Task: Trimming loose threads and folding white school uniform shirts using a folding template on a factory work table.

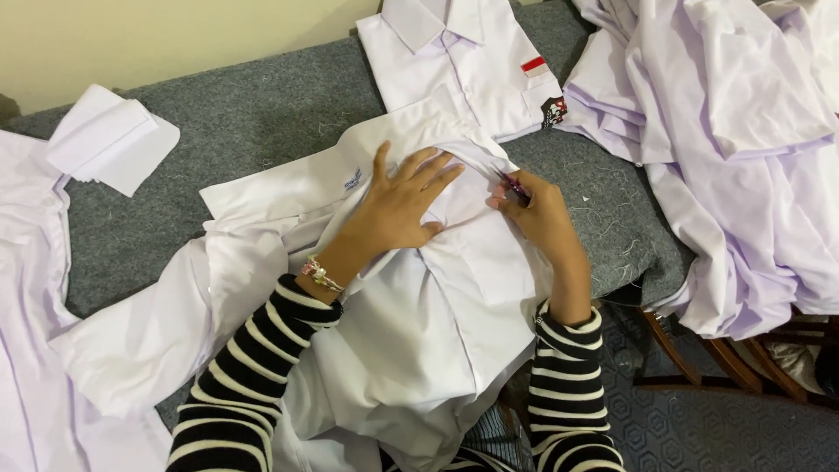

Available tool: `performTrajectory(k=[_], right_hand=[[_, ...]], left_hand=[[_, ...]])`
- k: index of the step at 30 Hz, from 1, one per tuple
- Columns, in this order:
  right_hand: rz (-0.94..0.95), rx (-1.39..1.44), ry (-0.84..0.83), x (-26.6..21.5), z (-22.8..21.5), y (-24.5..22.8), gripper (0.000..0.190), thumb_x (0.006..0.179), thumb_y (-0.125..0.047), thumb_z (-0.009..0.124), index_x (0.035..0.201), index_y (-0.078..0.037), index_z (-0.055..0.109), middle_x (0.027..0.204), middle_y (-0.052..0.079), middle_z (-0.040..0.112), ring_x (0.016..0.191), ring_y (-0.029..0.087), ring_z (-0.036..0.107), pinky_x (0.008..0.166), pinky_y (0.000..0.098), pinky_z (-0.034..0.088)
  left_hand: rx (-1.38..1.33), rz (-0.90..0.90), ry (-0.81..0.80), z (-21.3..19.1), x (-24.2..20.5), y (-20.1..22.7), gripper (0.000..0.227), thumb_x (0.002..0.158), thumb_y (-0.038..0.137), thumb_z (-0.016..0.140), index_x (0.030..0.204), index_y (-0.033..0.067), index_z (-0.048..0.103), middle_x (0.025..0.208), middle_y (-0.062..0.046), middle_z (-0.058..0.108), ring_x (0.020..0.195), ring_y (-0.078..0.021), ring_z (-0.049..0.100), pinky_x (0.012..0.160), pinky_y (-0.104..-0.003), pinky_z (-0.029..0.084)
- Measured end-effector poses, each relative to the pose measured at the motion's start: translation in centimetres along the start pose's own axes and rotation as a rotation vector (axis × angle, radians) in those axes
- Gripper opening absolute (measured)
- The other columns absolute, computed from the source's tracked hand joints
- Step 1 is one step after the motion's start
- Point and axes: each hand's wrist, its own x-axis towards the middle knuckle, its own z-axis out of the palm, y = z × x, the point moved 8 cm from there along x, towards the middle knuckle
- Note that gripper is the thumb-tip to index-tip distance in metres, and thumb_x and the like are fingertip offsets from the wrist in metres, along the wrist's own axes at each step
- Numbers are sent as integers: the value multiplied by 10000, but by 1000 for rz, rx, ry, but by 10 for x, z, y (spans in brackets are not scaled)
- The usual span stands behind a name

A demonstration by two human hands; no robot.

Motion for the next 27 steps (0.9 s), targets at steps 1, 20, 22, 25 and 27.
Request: performTrajectory(k=[1,20,22,25,27], right_hand=[[0,-1,1,-3,-2,-13,219,806,-99,841,969,-78,696,929,111,748,632,257,623,515,350,482],[-101,3,-94,0,6,-17,226,989,-252,681,1010,-27,679,1017,130,626,980,409,645,855,502,496],[-114,59,-74,0,1,-11,246,1011,-280,668,1003,-34,679,1002,125,622,970,375,643,862,466,494],[-165,71,-55,1,0,-9,196,1000,-213,682,984,-18,683,929,109,612,861,301,630,798,413,493],[-163,98,-51,1,0,-5,154,995,-187,688,1008,-33,689,880,153,628,830,325,634,761,420,490]], left_hand=[[-1,1,1,-3,-1,0,884,851,437,706,1593,219,277,1652,-35,288,1535,-229,156,1166,-699,-10],[0,5,-19,8,7,-2,649,879,475,650,1471,269,480,1591,-32,399,1526,-203,199,1098,-736,-26],[-12,20,19,9,9,3,565,918,475,616,1437,274,520,1568,-19,432,1513,-194,224,1097,-725,-9],[-92,63,216,-4,10,12,310,1013,390,523,1266,249,634,1299,29,603,1360,-154,408,1058,-702,98],[-164,40,143,-2,16,15,323,994,288,546,1306,229,609,1234,25,626,1293,-162,460,1052,-718,122]])
